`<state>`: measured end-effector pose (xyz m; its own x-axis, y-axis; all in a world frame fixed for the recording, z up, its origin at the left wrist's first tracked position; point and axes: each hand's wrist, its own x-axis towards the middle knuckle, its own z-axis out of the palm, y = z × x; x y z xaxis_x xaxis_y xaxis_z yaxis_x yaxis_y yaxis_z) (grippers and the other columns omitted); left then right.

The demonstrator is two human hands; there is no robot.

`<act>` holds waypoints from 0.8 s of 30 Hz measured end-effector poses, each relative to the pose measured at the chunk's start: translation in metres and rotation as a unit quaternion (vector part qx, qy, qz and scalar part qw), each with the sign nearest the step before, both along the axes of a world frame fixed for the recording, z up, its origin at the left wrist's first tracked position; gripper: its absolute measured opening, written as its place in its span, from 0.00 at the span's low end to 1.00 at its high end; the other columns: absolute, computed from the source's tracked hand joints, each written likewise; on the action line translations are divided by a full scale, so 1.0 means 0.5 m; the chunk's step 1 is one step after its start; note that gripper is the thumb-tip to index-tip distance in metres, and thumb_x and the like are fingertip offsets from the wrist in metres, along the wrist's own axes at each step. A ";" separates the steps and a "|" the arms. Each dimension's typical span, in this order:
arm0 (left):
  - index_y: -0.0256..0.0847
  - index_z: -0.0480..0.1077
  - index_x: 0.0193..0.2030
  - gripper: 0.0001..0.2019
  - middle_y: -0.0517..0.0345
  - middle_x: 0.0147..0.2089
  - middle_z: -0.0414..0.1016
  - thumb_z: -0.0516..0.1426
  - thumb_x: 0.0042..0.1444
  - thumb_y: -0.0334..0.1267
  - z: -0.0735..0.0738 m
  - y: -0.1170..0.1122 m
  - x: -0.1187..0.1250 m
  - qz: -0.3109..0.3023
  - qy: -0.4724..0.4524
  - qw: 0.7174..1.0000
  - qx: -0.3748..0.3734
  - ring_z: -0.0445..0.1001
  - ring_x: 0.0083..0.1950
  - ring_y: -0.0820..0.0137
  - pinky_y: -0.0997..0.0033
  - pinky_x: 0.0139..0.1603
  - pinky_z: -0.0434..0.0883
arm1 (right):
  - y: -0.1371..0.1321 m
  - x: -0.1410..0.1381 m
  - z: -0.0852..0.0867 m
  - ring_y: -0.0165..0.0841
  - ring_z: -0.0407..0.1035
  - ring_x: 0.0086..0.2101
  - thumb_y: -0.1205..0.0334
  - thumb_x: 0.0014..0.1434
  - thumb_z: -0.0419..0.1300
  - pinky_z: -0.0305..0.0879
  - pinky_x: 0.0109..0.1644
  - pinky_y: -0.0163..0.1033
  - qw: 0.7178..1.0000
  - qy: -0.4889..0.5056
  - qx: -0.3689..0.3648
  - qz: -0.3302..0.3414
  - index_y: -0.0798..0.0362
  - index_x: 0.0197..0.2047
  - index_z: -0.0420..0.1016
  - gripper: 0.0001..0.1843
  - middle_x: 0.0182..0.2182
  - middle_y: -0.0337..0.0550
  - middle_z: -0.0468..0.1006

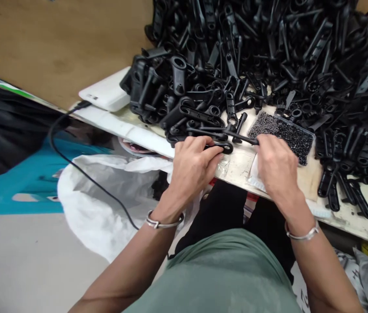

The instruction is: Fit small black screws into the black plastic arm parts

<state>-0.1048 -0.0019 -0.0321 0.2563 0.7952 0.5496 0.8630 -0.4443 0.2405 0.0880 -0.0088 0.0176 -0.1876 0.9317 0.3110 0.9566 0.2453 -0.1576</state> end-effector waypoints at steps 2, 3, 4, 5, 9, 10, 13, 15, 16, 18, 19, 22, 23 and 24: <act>0.42 0.78 0.38 0.05 0.51 0.41 0.76 0.60 0.61 0.36 -0.002 0.003 -0.004 0.001 -0.001 1.000 0.001 0.69 0.42 0.60 0.59 0.39 0.61 | -0.015 0.048 0.009 0.41 0.75 0.42 0.61 0.66 0.54 0.69 0.49 0.45 0.998 0.053 -0.009 -0.024 0.57 0.51 0.79 0.16 0.44 0.52 0.82; 0.41 0.78 0.39 0.05 0.51 0.42 0.76 0.60 0.61 0.35 -0.003 0.004 -0.006 -0.001 -0.007 1.000 0.005 0.70 0.43 0.59 0.59 0.39 0.62 | -0.022 0.070 0.011 0.40 0.76 0.37 0.60 0.65 0.56 0.70 0.46 0.44 0.995 0.082 -0.037 -0.034 0.55 0.49 0.80 0.15 0.40 0.49 0.83; 0.41 0.78 0.40 0.05 0.50 0.42 0.77 0.59 0.61 0.35 -0.003 0.003 -0.007 -0.008 -0.019 1.000 0.010 0.70 0.43 0.59 0.59 0.39 0.62 | -0.029 0.091 0.011 0.38 0.76 0.33 0.58 0.64 0.57 0.70 0.42 0.43 0.990 0.111 -0.077 -0.041 0.54 0.48 0.81 0.15 0.35 0.46 0.83; 0.41 0.77 0.42 0.05 0.50 0.43 0.77 0.59 0.62 0.35 -0.002 0.000 -0.006 -0.020 -0.037 0.999 0.017 0.71 0.44 0.59 0.59 0.40 0.63 | -0.035 0.108 0.009 0.36 0.75 0.29 0.58 0.63 0.57 0.70 0.38 0.41 0.983 0.135 -0.118 -0.044 0.53 0.46 0.82 0.15 0.30 0.44 0.82; 0.40 0.74 0.49 0.10 0.47 0.53 0.77 0.58 0.63 0.37 0.011 -0.012 0.018 -0.128 -0.097 0.987 0.022 0.72 0.53 0.58 0.58 0.50 0.67 | -0.048 0.140 -0.004 0.35 0.74 0.26 0.59 0.61 0.57 0.68 0.35 0.39 0.966 0.170 -0.193 -0.032 0.52 0.41 0.84 0.14 0.24 0.41 0.80; 0.39 0.73 0.50 0.11 0.46 0.55 0.76 0.59 0.63 0.38 0.014 -0.015 0.030 -0.164 -0.093 0.982 0.013 0.72 0.55 0.57 0.58 0.51 0.68 | -0.050 0.141 -0.008 0.35 0.74 0.27 0.60 0.61 0.57 0.68 0.36 0.39 0.966 0.171 -0.194 -0.028 0.51 0.42 0.84 0.14 0.25 0.41 0.80; 0.37 0.73 0.48 0.09 0.46 0.53 0.77 0.60 0.62 0.34 0.012 -0.017 0.068 -0.242 -0.052 0.968 -0.034 0.74 0.53 0.60 0.62 0.50 0.70 | -0.053 0.138 -0.015 0.36 0.75 0.29 0.60 0.62 0.55 0.68 0.37 0.39 0.964 0.178 -0.195 -0.023 0.51 0.43 0.83 0.15 0.27 0.41 0.81; 0.38 0.74 0.44 0.05 0.49 0.48 0.79 0.59 0.62 0.32 0.003 -0.014 0.088 -0.260 -0.041 0.963 -0.063 0.75 0.48 0.63 0.64 0.48 0.71 | -0.054 0.137 -0.017 0.36 0.76 0.31 0.61 0.62 0.55 0.68 0.38 0.39 0.964 0.178 -0.194 -0.022 0.51 0.43 0.83 0.15 0.28 0.41 0.81; 0.38 0.74 0.43 0.04 0.51 0.46 0.79 0.58 0.62 0.31 -0.002 -0.013 0.094 -0.264 -0.044 0.961 -0.073 0.76 0.46 0.65 0.65 0.47 0.72 | -0.055 0.137 -0.018 0.37 0.76 0.32 0.61 0.62 0.55 0.69 0.39 0.39 0.965 0.178 -0.193 -0.022 0.51 0.43 0.83 0.15 0.29 0.41 0.82; 0.38 0.75 0.41 0.04 0.52 0.44 0.79 0.58 0.63 0.30 -0.010 -0.011 0.101 -0.266 -0.062 0.959 -0.080 0.76 0.43 0.66 0.66 0.46 0.73 | -0.057 0.139 -0.017 0.37 0.76 0.34 0.61 0.63 0.55 0.69 0.40 0.40 0.966 0.178 -0.189 -0.022 0.52 0.44 0.83 0.15 0.31 0.42 0.82; 0.38 0.75 0.41 0.04 0.52 0.43 0.79 0.58 0.63 0.30 -0.013 -0.010 0.102 -0.268 -0.072 0.958 -0.080 0.75 0.42 0.67 0.67 0.46 0.73 | -0.059 0.141 -0.017 0.37 0.77 0.34 0.61 0.63 0.55 0.70 0.41 0.41 0.967 0.178 -0.183 -0.023 0.52 0.44 0.83 0.15 0.32 0.43 0.82; 0.37 0.75 0.39 0.03 0.53 0.41 0.79 0.59 0.62 0.29 -0.015 -0.010 0.102 -0.274 -0.092 0.954 -0.076 0.75 0.40 0.68 0.69 0.43 0.74 | -0.071 0.144 -0.013 0.39 0.77 0.38 0.61 0.64 0.54 0.70 0.46 0.43 0.976 0.165 -0.141 -0.031 0.52 0.45 0.82 0.15 0.37 0.46 0.83; 0.36 0.75 0.38 0.03 0.53 0.41 0.79 0.59 0.61 0.29 -0.015 -0.010 0.102 -0.275 -0.096 0.954 -0.076 0.75 0.40 0.68 0.69 0.43 0.74 | -0.077 0.144 -0.011 0.39 0.77 0.39 0.61 0.64 0.55 0.70 0.47 0.44 0.979 0.159 -0.119 -0.034 0.52 0.44 0.82 0.14 0.39 0.47 0.83; 0.36 0.75 0.38 0.03 0.53 0.40 0.79 0.59 0.61 0.29 -0.015 -0.010 0.102 -0.276 -0.097 0.953 -0.077 0.74 0.39 0.68 0.69 0.42 0.74 | -0.084 0.143 -0.009 0.39 0.76 0.40 0.61 0.65 0.55 0.70 0.47 0.44 0.982 0.155 -0.100 -0.035 0.52 0.43 0.82 0.14 0.40 0.47 0.83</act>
<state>-0.0537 -0.0068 -0.0395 0.5641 0.6434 0.5175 0.4399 -0.7646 0.4711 0.1595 -0.0505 0.0129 -0.0453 0.9871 0.1534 0.8682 0.1149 -0.4828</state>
